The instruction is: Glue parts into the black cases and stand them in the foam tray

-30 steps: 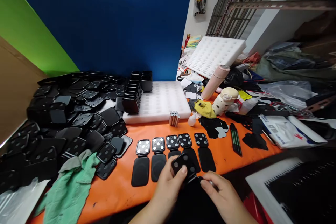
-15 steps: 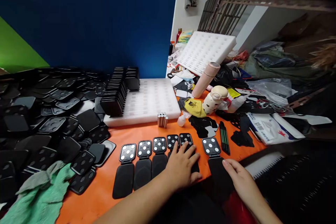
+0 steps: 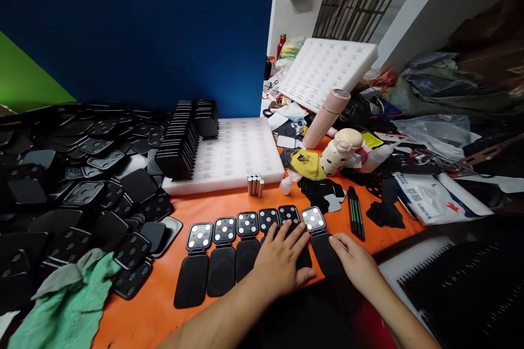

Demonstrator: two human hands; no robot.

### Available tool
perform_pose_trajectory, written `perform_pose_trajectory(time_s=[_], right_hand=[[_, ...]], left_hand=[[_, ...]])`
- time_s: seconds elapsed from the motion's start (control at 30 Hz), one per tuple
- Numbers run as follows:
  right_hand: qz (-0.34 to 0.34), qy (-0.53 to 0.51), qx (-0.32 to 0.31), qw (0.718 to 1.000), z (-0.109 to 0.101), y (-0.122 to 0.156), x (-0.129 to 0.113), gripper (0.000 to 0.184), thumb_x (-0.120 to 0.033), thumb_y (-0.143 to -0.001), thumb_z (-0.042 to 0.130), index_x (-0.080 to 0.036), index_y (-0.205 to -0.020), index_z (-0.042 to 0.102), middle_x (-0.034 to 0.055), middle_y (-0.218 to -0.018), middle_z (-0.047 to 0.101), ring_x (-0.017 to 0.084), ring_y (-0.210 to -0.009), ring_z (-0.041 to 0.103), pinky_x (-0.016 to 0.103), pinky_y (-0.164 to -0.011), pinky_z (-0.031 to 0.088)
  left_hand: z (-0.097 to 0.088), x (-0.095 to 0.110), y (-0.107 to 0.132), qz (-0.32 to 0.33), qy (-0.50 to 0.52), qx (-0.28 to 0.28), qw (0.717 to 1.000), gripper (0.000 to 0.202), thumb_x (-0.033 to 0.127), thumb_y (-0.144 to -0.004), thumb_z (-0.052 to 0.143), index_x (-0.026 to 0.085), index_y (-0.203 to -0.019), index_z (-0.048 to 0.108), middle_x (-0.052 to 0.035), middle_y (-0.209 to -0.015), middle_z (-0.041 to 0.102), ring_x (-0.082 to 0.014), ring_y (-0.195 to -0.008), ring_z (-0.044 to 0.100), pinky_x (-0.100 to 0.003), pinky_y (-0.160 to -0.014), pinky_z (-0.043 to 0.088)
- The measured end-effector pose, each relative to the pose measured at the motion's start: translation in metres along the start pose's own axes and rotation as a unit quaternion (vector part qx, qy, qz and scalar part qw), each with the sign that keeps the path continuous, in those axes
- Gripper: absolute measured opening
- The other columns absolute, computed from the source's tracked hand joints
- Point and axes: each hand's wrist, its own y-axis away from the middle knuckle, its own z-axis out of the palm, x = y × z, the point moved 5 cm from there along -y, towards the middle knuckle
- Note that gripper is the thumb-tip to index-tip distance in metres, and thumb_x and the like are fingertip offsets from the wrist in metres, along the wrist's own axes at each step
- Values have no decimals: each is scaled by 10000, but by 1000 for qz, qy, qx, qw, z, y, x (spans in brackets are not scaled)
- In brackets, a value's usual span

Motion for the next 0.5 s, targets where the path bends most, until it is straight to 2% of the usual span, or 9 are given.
perform_pose_trajectory(time_s=[0.4,0.5], right_hand=[[-24,88,0,996,6,-6,-3,389,-540,-852,327,-243,-862,580,38,-857,699,232,-807,635,287,-654,446],[-46,150,-2,988,10,-9,-10,369,-493,-883,299,-238,-883,565,45,-862,696,233,-807,636,290,-643,433]], left_hand=[[-4,-7,10,-14,-33,21,999,675,671,-845,292,294,-1404,283,27,-1485,255,-274,-1341,224,-497,-1079,172],[-1,-8,10,-4,-51,32,998,680,658,-843,320,291,-1413,260,25,-1488,245,-286,-1337,229,-505,-1072,187]])
